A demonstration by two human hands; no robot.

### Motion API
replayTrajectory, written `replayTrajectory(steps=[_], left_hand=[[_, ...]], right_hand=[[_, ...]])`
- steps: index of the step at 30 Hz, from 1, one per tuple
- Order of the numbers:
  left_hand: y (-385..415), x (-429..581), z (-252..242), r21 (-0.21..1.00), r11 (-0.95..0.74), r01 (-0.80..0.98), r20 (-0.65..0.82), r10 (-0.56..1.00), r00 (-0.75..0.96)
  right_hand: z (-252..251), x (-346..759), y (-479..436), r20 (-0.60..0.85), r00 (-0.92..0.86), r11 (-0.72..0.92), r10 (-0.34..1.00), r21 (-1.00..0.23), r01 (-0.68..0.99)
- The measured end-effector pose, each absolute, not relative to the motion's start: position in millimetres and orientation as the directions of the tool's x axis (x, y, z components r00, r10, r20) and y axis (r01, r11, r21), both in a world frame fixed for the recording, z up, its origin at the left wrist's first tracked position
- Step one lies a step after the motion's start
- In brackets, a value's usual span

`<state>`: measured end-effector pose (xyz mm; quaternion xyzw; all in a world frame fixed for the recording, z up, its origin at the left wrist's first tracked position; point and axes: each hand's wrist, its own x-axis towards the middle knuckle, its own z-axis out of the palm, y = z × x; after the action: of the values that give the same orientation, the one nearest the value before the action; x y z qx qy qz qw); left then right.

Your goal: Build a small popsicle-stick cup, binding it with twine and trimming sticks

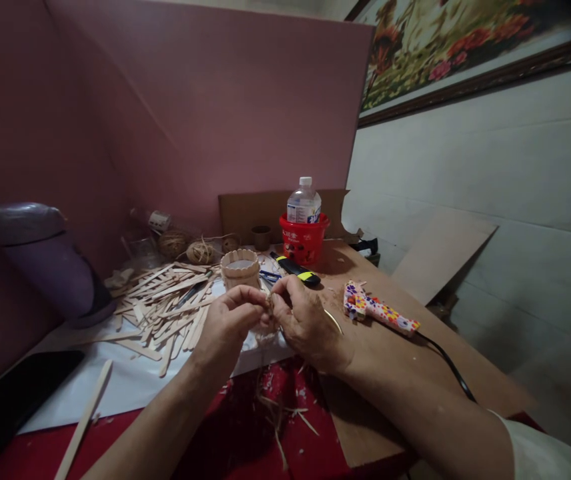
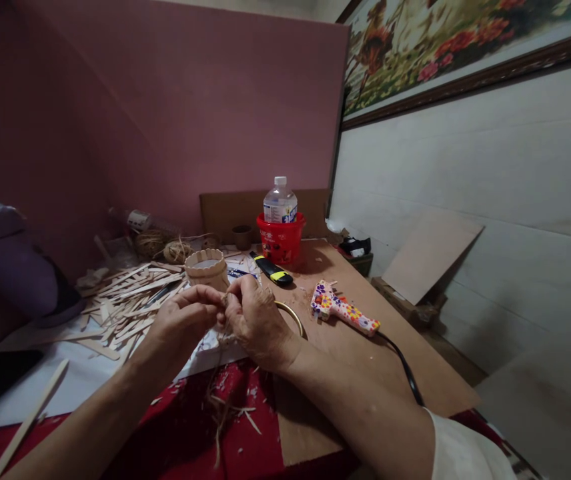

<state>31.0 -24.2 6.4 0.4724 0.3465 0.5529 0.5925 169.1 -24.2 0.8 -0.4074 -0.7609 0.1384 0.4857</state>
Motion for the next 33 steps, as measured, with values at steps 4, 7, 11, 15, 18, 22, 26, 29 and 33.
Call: replayTrajectory(steps=[4, 7, 11, 15, 18, 22, 26, 29, 33], left_hand=[[-20.3, 29.6, 0.7, 0.955, -0.080, -0.287, 0.129, 0.979, 0.159], [-17.2, 27.9, -1.5, 0.960, -0.129, -0.249, 0.167, 0.976, 0.140], [-17.9, 27.3, 1.0, 0.966, -0.118, -0.228, 0.153, 0.978, 0.142], [-20.5, 27.1, 2.9, 0.969, -0.109, -0.220, 0.139, 0.982, 0.127], [-20.0, 26.6, 1.3, 0.966, -0.132, -0.224, 0.165, 0.976, 0.140], [-19.6, 26.7, 1.1, 0.963, -0.158, -0.219, 0.194, 0.968, 0.156], [-22.9, 28.0, 6.0, 0.984, -0.145, -0.103, 0.155, 0.983, 0.097], [-24.6, 28.7, 8.1, 0.991, -0.135, 0.012, 0.134, 0.986, 0.099], [-25.6, 30.1, 6.4, 0.933, -0.326, 0.156, 0.305, 0.942, 0.143]], right_hand=[[1.4, 169.2, -23.9, 0.642, -0.201, 0.650, 0.740, -0.606, 0.459], [-0.8, 168.6, -23.3, 0.664, -0.196, 0.658, 0.722, -0.569, 0.493], [-3.2, 169.8, -21.2, 0.681, -0.164, 0.658, 0.714, -0.570, 0.492], [-1.4, 171.8, -19.8, 0.704, -0.192, 0.701, 0.684, -0.561, 0.441], [0.1, 172.4, -18.0, 0.741, -0.262, 0.762, 0.618, -0.484, 0.429], [-1.5, 173.6, -14.4, 0.761, -0.282, 0.782, 0.584, -0.434, 0.446], [-3.6, 176.6, -13.2, 0.729, -0.350, 0.777, 0.588, -0.388, 0.496], [-3.8, 177.7, -13.9, 0.689, -0.406, 0.750, 0.601, -0.310, 0.584], [-4.3, 175.2, -13.1, 0.668, -0.376, 0.662, 0.643, -0.237, 0.711]])
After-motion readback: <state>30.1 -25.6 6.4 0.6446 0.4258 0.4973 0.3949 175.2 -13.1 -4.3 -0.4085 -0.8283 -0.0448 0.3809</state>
